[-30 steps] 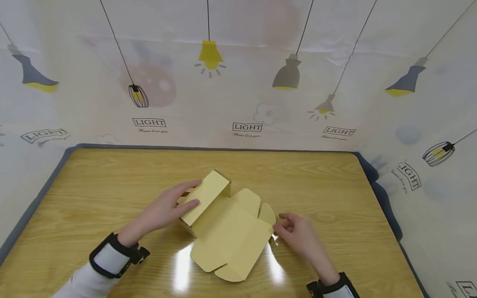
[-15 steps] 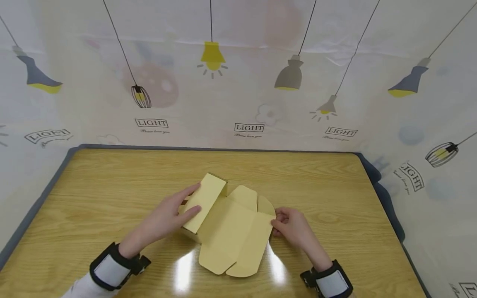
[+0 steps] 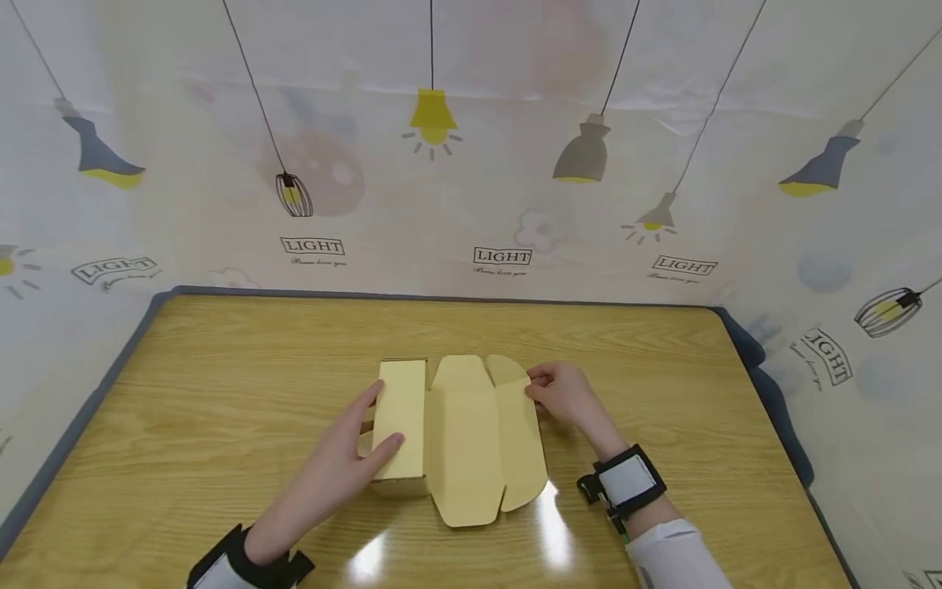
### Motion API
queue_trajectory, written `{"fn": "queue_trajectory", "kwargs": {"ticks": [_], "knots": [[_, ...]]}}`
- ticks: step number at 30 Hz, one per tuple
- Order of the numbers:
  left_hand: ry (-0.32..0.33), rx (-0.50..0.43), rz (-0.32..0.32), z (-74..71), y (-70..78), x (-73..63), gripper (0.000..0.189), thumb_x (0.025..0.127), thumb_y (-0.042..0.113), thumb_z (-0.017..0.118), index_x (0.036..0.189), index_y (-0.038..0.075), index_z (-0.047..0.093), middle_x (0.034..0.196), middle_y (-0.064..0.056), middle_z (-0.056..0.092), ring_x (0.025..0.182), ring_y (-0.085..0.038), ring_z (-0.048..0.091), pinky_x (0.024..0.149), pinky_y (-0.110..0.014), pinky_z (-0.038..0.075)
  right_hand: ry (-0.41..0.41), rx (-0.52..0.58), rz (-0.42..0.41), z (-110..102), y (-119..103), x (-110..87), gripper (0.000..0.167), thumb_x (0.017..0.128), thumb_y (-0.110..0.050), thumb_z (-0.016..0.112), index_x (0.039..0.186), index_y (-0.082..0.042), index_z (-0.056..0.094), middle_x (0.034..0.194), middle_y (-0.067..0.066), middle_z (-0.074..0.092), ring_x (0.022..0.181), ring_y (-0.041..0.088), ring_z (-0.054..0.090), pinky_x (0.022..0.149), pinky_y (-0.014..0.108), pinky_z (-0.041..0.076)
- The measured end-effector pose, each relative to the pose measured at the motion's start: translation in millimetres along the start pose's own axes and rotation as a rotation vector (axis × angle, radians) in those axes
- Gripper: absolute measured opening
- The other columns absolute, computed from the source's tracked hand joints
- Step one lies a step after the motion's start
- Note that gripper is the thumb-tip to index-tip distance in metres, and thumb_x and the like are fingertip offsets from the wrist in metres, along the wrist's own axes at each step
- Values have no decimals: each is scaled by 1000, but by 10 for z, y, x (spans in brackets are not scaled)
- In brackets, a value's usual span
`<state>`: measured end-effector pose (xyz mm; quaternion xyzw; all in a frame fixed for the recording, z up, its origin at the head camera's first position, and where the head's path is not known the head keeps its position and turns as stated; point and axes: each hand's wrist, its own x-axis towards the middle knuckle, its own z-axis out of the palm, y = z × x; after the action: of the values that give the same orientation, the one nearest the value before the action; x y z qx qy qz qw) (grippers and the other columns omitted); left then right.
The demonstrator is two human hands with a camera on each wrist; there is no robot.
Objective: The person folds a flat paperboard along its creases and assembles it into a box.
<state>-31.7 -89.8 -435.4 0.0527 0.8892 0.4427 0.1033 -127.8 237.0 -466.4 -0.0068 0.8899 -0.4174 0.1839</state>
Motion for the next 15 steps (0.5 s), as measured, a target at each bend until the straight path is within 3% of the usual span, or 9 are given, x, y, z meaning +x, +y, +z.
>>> {"fn": "queue_trajectory", "kwargs": {"ticks": [7, 12, 15], "knots": [[29, -32, -22, 11, 48, 10, 83, 102, 34, 69, 168, 12, 23, 170, -21, 34, 146, -43, 52, 115, -62, 50, -1, -40, -4, -45, -34, 33, 39, 102, -12, 65, 132, 13, 64, 109, 25, 74, 82, 19, 73, 72, 33, 64], [24, -76, 27, -125, 33, 173, 79, 104, 30, 67, 167, 8, 24, 168, -24, 34, 149, -46, 47, 110, -58, 55, -1, -46, -32, -52, 59, -87, 43, 104, -18, 64, 131, 15, 64, 107, 26, 76, 81, 21, 75, 73, 33, 64], [5, -99, 50, -221, -7, 299, 75, 106, 30, 64, 167, 7, 26, 169, -23, 33, 152, -47, 42, 115, -61, 51, -29, -12, -42, -48, 137, -225, 45, 105, -19, 63, 133, 16, 62, 107, 27, 76, 79, 20, 76, 71, 33, 64]]}}
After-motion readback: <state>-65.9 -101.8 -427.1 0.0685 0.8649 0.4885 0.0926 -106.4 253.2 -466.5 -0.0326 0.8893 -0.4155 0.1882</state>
